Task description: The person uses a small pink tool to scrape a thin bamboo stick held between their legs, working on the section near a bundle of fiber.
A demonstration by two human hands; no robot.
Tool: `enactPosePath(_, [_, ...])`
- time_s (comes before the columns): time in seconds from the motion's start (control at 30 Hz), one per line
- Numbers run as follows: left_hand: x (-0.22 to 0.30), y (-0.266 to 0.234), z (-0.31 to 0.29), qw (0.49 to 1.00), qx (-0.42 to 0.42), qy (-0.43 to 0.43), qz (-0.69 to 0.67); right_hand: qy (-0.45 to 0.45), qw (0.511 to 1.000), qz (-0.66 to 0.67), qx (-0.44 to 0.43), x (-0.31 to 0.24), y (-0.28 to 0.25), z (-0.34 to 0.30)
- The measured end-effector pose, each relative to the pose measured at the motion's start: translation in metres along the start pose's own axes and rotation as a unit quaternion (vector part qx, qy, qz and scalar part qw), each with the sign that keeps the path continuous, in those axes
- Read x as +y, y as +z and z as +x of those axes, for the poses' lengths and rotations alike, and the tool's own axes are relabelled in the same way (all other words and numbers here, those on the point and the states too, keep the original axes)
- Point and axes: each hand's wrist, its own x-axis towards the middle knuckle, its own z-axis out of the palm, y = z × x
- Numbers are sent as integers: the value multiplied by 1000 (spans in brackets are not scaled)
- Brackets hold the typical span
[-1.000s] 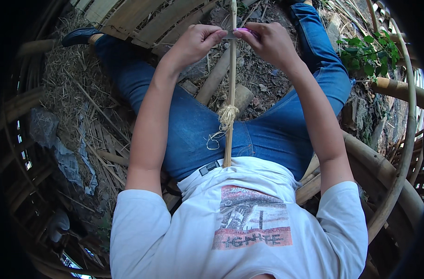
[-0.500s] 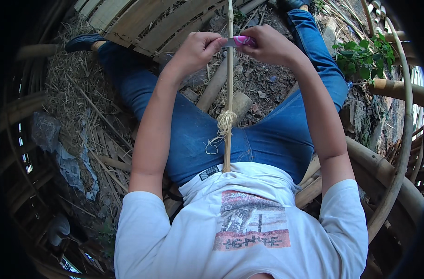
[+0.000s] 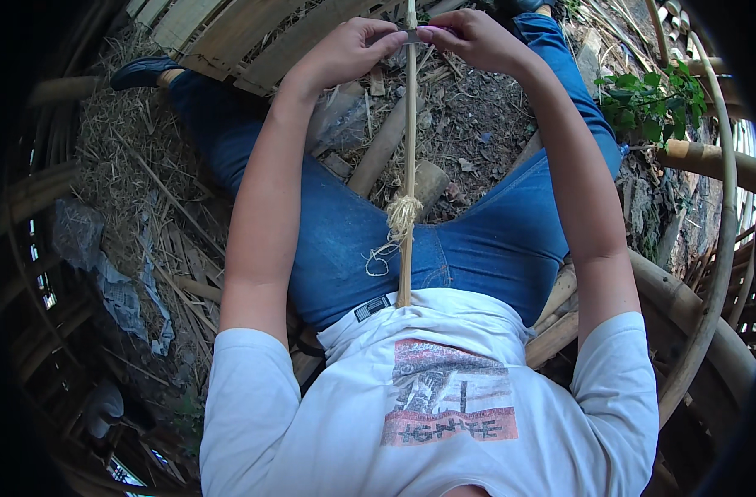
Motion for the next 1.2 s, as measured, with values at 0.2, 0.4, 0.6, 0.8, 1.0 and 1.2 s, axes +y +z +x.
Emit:
enactPosePath(0.2, [-3,4,3,1000,1,9,13,-69,994,-25,76,7,10,-7])
enactPosePath(0.4, [12,14,-8,999,13,-2,-35,-119,986,-62,97,16,16,-7])
enactPosePath(0.6, [-6,12,-20,1000,-24,-5,-6,-131,980,-97,115,11,37,-19])
enactPosePath(0.8, [8,13,-19,998,-54,-23,1,-161,971,-106,141,22,39,-21])
enactPosePath(1.0, [19,33,-56,994,-56,-47,-78,-51,996,-56,44,1,54,-52])
enactPosePath(1.2, [18,48,-80,998,-33,-36,-26,-85,994,-26,63,-9,69,-80])
